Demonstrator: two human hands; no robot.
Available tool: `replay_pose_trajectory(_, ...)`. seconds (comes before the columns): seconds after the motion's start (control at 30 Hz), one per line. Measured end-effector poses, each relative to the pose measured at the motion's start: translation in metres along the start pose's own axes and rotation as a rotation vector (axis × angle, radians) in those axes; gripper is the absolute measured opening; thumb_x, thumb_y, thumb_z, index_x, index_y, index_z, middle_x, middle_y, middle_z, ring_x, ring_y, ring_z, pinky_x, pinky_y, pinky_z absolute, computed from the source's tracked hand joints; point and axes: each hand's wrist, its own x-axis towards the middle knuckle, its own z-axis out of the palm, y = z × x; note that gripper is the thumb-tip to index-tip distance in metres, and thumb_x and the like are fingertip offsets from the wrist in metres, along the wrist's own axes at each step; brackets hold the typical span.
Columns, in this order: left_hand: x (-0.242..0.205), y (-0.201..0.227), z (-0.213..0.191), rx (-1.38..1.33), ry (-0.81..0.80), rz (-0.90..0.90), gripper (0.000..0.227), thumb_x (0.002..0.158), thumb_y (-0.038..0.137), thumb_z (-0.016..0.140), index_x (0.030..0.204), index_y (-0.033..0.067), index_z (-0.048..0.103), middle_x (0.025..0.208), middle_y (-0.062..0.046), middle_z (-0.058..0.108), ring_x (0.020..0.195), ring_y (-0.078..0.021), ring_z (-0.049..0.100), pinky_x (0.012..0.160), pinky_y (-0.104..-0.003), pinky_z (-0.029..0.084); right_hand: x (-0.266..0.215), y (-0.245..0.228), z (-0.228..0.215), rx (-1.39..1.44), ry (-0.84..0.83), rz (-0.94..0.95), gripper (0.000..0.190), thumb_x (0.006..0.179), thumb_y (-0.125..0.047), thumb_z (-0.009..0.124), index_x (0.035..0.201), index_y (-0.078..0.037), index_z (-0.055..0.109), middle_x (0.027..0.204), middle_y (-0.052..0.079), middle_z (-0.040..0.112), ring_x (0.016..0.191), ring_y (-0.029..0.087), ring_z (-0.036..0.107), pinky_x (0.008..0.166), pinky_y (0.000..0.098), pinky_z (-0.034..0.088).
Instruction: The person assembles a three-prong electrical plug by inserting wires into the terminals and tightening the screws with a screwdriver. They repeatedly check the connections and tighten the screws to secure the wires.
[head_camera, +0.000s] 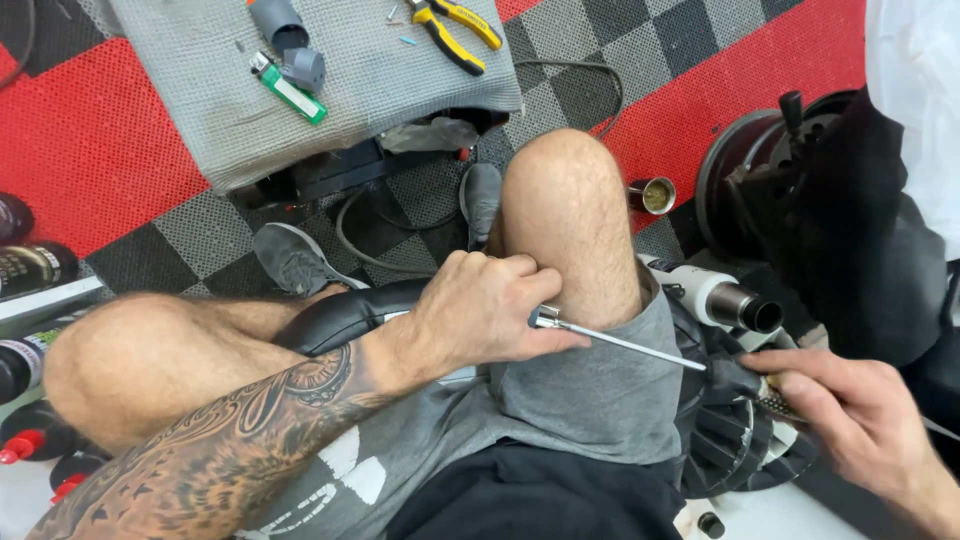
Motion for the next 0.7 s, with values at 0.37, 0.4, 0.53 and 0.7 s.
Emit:
replay_pose_trajectory(0.37, 0.003, -0.002, -0.011, -0.083, -0.037, -0.034, 0.054, 0.071, 0.067, 0.071, 0.070, 0.0160, 0.054, 0.061, -0.004, 0.058, 0.056, -0.0388, 0.061, 0.042, -0.053, 0.042, -0.017, -0.003, 0.019, 0.569, 0.394, 0.406, 0.038, 0.073, -0.005, 0.070, 0.106, -0.001, 0.053, 0.108, 0.022, 0.068, 0.056, 0.023, 0.072, 0.054, 0.0262, 0.063)
replay_pose_trajectory(0.4, 0.002, -0.002, -0.005, -0.085, -0.017, 0.040, 0.054, 0.071, 0.067, 0.071, 0.070, 0.0160, 0.054, 0.061, -0.004, 0.058, 0.056, -0.0388, 0.061, 0.042, -0.053, 0.042, -0.009, -0.005, 0.021, 0.532, 0.464, 0.401, 0.038, 0.073, -0.005, 0.070, 0.106, -0.001, 0.053, 0.108, 0.022, 0.068, 0.056, 0.023, 0.072, 0.054, 0.0262, 0.063)
replay_pose_trajectory(0.53, -0.005, -0.017, 0.013, -0.058, -0.046, -0.070, 0.050, 0.067, 0.069, 0.077, 0.070, 0.0241, 0.057, 0.062, 0.001, 0.060, 0.056, -0.0314, 0.064, 0.044, -0.050, 0.046, 0.014, -0.021, 0.020, 0.708, 0.334, 0.579, 0.039, 0.085, -0.039, 0.053, 0.110, -0.009, 0.051, 0.079, 0.009, 0.057, 0.052, 0.013, 0.052, 0.037, 0.0252, 0.046)
replay_pose_trajectory(0.7, -0.013, -0.027, 0.038, -0.017, -0.064, -0.188, 0.053, 0.058, 0.077, 0.079, 0.068, 0.0296, 0.058, 0.062, 0.009, 0.061, 0.059, -0.0223, 0.068, 0.049, -0.047, 0.049, 0.013, -0.006, 0.036, 0.911, 0.389, 0.254, 0.042, 0.069, -0.008, 0.059, 0.107, -0.009, 0.041, 0.110, 0.012, 0.050, 0.098, 0.022, 0.044, 0.079, 0.0349, 0.037)
